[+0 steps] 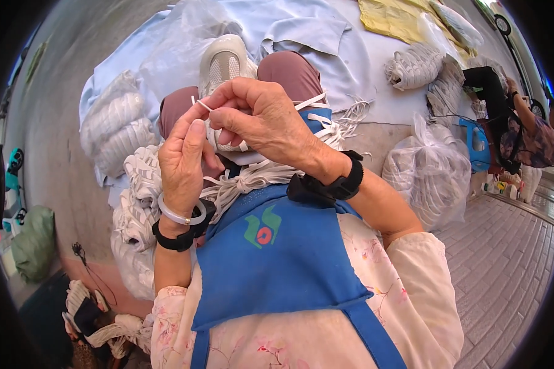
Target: Threading laces through the eyelets of multiple white sneakers
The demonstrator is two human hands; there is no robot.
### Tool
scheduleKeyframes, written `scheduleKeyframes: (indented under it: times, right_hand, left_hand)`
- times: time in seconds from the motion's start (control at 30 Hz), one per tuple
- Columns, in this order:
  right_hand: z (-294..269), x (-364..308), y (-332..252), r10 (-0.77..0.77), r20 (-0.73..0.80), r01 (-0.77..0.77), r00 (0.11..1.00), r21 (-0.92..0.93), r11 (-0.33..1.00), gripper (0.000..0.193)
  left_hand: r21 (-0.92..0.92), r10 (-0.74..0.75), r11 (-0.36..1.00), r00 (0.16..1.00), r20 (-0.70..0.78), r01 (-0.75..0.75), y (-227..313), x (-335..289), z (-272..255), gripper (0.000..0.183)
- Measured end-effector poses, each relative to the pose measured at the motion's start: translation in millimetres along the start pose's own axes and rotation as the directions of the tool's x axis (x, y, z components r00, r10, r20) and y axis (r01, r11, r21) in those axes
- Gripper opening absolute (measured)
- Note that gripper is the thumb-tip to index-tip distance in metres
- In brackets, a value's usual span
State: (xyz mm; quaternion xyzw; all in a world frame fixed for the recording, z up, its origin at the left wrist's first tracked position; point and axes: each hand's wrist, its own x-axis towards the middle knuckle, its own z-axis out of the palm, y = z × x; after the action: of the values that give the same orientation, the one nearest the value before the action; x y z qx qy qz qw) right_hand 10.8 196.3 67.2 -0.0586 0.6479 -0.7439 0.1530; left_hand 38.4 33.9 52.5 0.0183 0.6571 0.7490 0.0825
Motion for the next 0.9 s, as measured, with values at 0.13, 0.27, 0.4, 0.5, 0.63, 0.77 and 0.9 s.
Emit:
scheduleKeyframes:
  times: [0.13, 0.27, 0.4, 0.5, 0.63, 0.77, 0.9]
  right_hand:
    - [9.5, -4.5, 0.2, 0.009, -0.046, -0.006, 0.999, 0.056, 0.998, 0.015]
    - [12.6, -10.4, 1.0, 0.024, -0.027, -0.023, 0.999, 0.063, 0.998, 0.016]
    - [6.3, -19.2, -3.1, 0.022, -0.03, -0.021, 0.999, 0.018, 1.0, 0.017]
    - [3.8, -17.4, 1.3, 0.027, -0.03, -0.027, 0.999, 0.015, 1.0, 0.017]
    - [13.8, -18.6, -0.1, 0.026, -0.071, -0.025, 0.997, 0.011, 1.0, 0.017]
    - [19.3, -20.5, -4.1, 0.042, -0.059, -0.039, 0.997, 0.04, 0.998, 0.017]
    - [15.6, -19.9, 8.5, -0.026, -0.039, 0.026, 0.999, -0.002, 1.0, 0.019]
  left_hand:
    - [-0.066, -0.008, 0.998, 1.0, -0.006, 0.007, 1.8, -4.6, 6.7, 0.033]
    - [-0.112, -0.039, 0.993, 0.999, 0.009, 0.04, -4.6, -7.8, -2.2, 0.031]
    - [-0.121, -0.024, 0.993, 0.999, -0.032, 0.02, -5.5, -10.8, -7.8, 0.031]
    - [-0.03, -0.001, 1.0, 0.999, -0.05, -0.001, -0.5, -14.9, -2.8, 0.031]
    - [0.046, -0.021, 0.999, 0.999, -0.048, 0.023, 2.0, -20.2, 3.2, 0.029]
    - [0.067, -0.025, 0.997, 0.999, -0.048, 0.028, -0.7, -18.5, -0.9, 0.029]
    - [0.003, 0.068, 0.998, 0.992, -0.102, -0.068, -2.7, -18.7, -2.2, 0.02]
